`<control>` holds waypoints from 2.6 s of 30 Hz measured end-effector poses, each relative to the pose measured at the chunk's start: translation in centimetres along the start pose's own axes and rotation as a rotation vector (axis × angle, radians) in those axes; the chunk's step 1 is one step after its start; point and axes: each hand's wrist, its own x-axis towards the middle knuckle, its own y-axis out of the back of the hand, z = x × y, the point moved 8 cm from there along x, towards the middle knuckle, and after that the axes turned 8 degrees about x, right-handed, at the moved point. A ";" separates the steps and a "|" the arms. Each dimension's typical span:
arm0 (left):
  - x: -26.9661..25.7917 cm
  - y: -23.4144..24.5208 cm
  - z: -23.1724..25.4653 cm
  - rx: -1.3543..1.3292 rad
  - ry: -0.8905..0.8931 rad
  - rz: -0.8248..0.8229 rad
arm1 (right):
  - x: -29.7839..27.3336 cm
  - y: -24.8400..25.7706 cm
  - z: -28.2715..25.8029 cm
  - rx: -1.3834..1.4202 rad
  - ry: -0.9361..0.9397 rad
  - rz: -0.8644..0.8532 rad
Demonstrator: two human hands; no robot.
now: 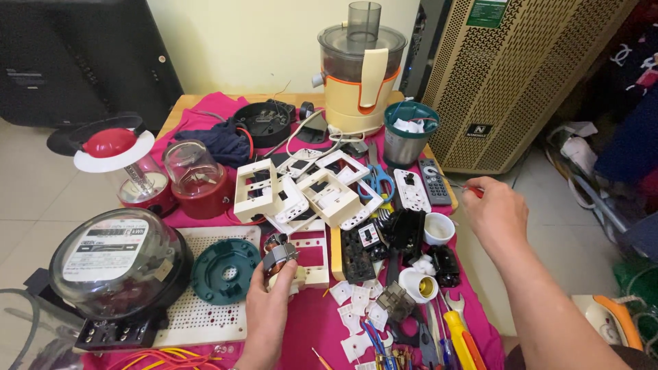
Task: The person is sitting on the floor and disassembling a small electric motor. They use a screwdriver to remove screws from the motor housing and separate the components. The person then places the disassembled parts on a pink cloth on the floor.
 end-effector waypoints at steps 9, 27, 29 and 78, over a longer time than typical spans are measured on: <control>-0.3 -0.1 0.1 -0.001 0.018 -0.021 | -0.1 0.0 -0.7 0.022 0.026 -0.055; -6.1 4.3 0.3 -0.530 -0.043 -0.208 | -18.7 1.4 -6.9 1.274 -0.575 -0.434; -5.7 5.1 -1.7 -0.621 -0.095 -0.232 | -22.6 0.2 -7.1 1.329 -0.613 -0.524; -5.9 12.0 -12.3 -0.678 -0.085 -0.112 | -34.3 -5.9 -6.5 0.480 -0.056 -0.371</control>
